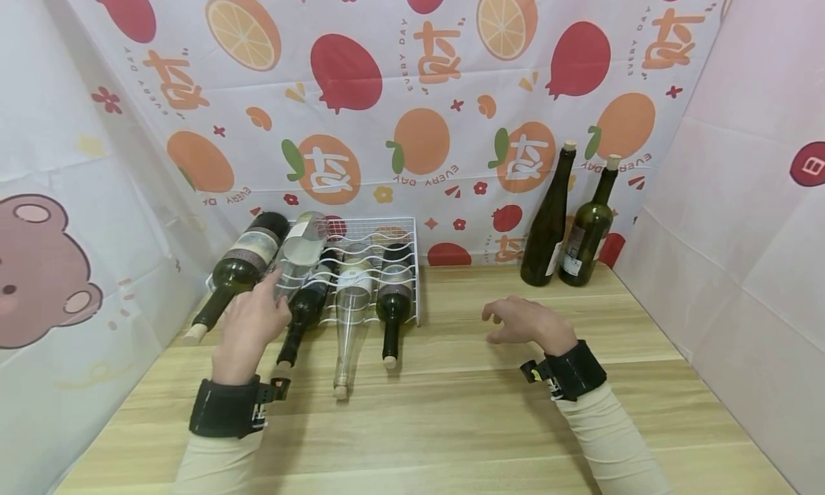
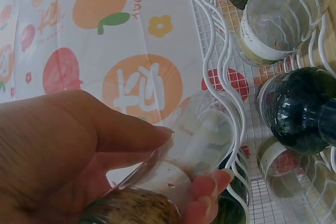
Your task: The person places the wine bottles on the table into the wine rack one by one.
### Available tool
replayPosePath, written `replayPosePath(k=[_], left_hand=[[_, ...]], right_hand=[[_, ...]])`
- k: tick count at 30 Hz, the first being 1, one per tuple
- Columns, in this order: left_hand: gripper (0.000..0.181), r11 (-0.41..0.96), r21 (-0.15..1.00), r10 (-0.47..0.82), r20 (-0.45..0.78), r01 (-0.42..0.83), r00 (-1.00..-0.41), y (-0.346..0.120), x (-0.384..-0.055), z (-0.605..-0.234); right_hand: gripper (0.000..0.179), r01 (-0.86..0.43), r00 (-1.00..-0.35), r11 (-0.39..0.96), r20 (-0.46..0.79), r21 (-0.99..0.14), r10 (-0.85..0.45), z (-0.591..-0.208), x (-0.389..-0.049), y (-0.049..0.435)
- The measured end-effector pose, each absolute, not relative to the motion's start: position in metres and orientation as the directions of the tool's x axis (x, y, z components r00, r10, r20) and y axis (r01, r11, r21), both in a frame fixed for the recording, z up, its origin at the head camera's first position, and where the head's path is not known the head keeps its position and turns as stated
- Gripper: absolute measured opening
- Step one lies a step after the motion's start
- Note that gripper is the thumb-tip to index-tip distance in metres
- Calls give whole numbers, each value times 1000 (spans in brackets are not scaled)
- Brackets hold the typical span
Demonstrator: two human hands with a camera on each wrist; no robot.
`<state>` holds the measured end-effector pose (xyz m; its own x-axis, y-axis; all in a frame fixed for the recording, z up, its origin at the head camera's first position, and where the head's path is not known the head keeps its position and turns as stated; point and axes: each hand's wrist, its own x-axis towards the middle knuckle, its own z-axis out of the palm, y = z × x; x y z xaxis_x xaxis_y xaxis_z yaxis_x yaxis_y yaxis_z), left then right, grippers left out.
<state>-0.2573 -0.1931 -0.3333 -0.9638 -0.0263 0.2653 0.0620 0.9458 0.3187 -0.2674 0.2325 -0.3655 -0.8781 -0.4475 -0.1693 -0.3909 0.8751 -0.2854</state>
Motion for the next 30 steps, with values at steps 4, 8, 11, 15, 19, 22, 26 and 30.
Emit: replayPosePath(k=[4, 8, 11, 15, 19, 22, 26, 30], left_hand=[[57, 943, 329, -45, 257, 44, -965, -193, -257, -334], [57, 941, 336, -62, 249, 26, -966, -194, -257, -334], [57, 940, 339, -69, 244, 19, -967, -194, -257, -334], [57, 939, 343, -77, 237, 9, -968, -194, -256, -333], [57, 940, 341, -84, 230, 0, -970, -194, -254, -333], [58, 940, 340, -88, 217, -9, -972, -194, -254, -333], [58, 939, 343, -91, 206, -15, -974, -194, -253, -333], [58, 938, 347, -92, 212, -13, -973, -195, -252, -333]], right_hand=[[36, -387, -879, 877, -174, -285, -444, -366, -268, 233], [36, -382, -880, 880, -181, -281, -440, -366, -269, 233], [37, -379, -881, 881, -182, -284, -437, -366, -269, 233], [37, -374, -881, 881, -187, -290, -436, -366, -269, 233], [36, -368, -881, 882, -192, -295, -432, -366, -269, 232], [36, -366, -882, 883, -194, -294, -430, -365, -269, 232], [37, -369, -881, 884, -194, -289, -431, -365, -269, 232], [36, -373, -879, 883, -195, -286, -434, -366, -269, 232]])
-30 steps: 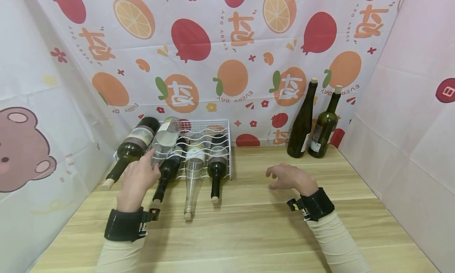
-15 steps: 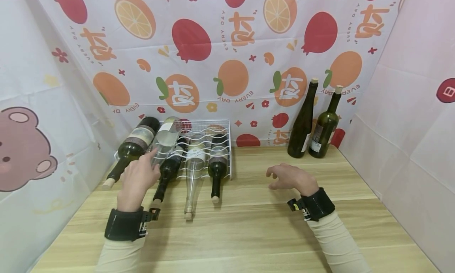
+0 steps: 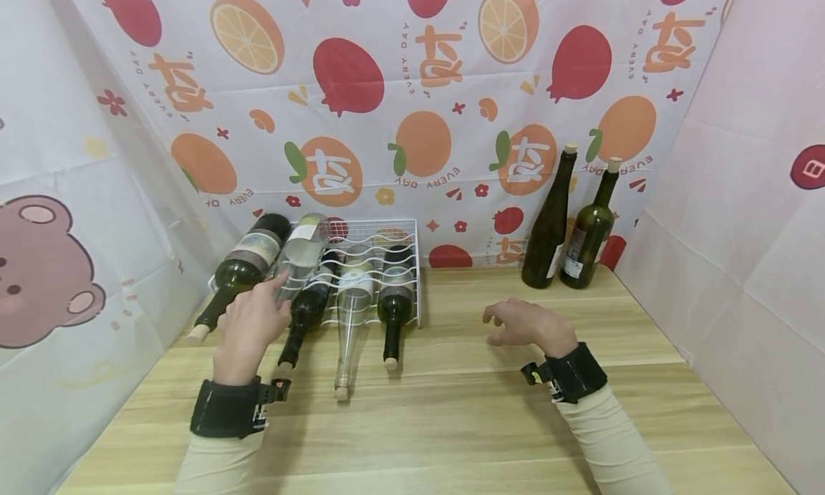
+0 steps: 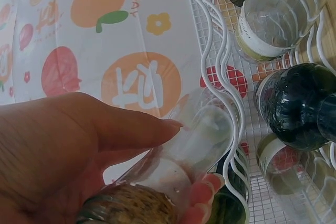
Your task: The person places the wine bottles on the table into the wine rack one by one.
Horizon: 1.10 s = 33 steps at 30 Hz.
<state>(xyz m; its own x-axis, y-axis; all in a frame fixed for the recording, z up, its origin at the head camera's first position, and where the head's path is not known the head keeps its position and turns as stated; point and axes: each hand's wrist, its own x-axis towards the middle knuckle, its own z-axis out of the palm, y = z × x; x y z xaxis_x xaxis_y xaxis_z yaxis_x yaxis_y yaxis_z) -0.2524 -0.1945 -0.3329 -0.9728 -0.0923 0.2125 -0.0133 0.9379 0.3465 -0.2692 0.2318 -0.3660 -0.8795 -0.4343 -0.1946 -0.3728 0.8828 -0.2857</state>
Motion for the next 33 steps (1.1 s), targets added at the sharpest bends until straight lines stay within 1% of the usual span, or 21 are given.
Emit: replayPosePath(k=[20, 33], left_hand=[[57, 937, 349, -100, 224, -16, -969, -194, -251, -333], [57, 935, 355, -114, 259, -15, -959, -194, -251, -333]], right_hand=[[36, -377, -879, 883, -193, -279, -436, -367, -269, 231], [38, -371, -881, 886, -196, -280, -431, -366, -269, 230]])
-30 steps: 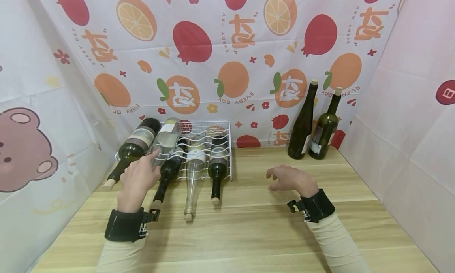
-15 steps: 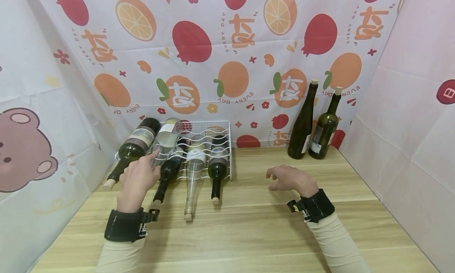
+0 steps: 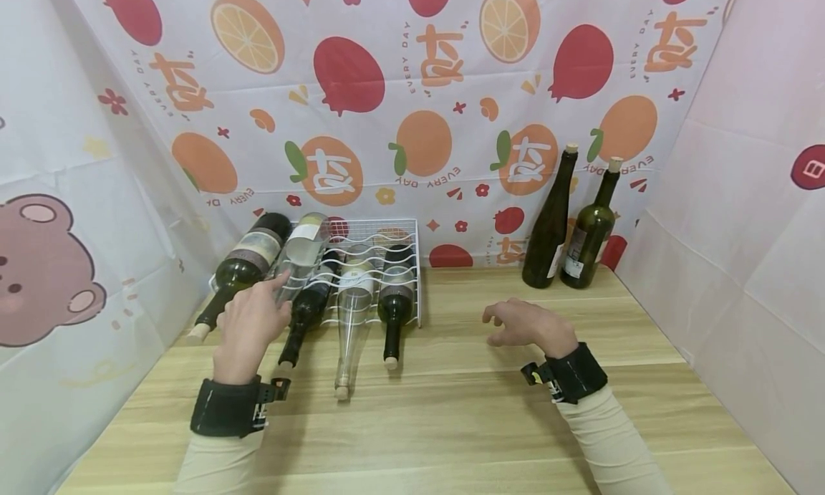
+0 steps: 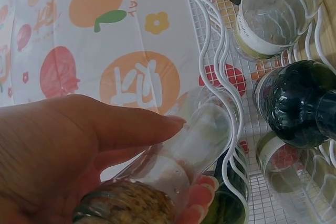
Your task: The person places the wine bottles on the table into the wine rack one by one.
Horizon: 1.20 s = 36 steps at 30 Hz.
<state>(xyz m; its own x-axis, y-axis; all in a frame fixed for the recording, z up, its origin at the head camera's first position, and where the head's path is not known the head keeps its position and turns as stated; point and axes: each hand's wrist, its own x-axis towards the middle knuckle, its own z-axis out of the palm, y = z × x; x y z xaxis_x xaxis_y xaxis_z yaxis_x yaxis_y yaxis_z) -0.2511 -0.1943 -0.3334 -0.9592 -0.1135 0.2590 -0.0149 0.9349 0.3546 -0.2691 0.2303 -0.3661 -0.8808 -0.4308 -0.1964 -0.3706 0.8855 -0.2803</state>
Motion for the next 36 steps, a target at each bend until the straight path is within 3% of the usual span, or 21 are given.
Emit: replayPosePath(k=[12, 20, 26, 36], left_hand=[[57, 935, 353, -124, 277, -19, -953, -194, -251, -333], [68, 940, 339, -110, 235, -25, -966, -195, -253, -334], [57, 952, 300, 5, 195, 65, -981, -196, -258, -336], [50, 951, 295, 1, 281, 87, -960, -193, -258, -337]], right_hand=[[37, -378, -877, 879, -190, -291, -441, -365, -269, 230], [36, -386, -873, 874, -188, -295, -449, -366, -269, 231], [36, -385, -875, 875, -185, -293, -447, -366, -268, 231], [36, -367, -878, 880, -199, -303, -435, -367, -269, 231]])
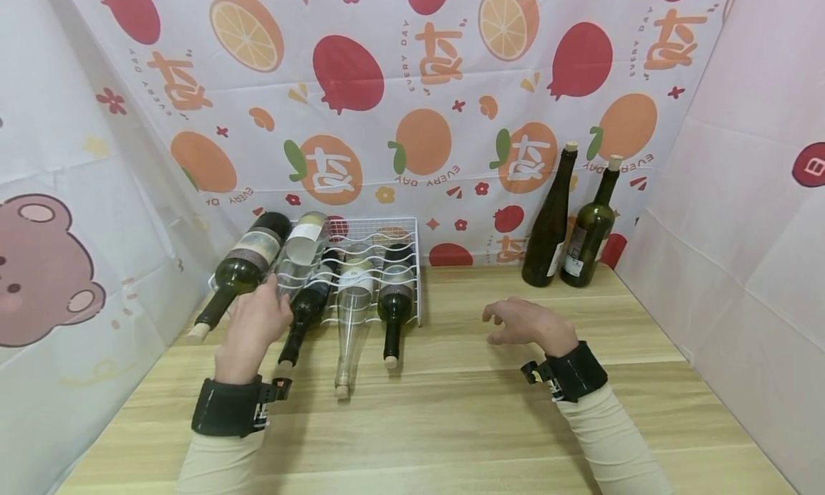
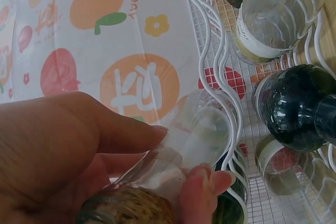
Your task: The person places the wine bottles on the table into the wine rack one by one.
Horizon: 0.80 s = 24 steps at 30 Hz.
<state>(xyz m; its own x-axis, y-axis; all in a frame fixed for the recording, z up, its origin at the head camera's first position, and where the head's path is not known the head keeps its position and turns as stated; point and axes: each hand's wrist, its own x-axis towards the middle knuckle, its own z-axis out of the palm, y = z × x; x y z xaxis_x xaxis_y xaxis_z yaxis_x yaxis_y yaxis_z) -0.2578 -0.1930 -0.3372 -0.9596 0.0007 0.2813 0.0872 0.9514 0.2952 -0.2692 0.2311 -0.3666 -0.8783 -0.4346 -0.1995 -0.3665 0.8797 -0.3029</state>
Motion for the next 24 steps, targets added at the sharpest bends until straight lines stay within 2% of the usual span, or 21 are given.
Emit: replayPosePath(k=[19, 24], left_hand=[[50, 940, 328, -39, 364, 89, -931, -193, -255, -339], [50, 939, 340, -75, 343, 50, -936, -193, -254, -338]], right_hand=[[36, -367, -877, 881, -205, -298, -434, -366, -269, 231], [36, -368, -878, 879, -200, -303, -436, -366, -268, 229]])
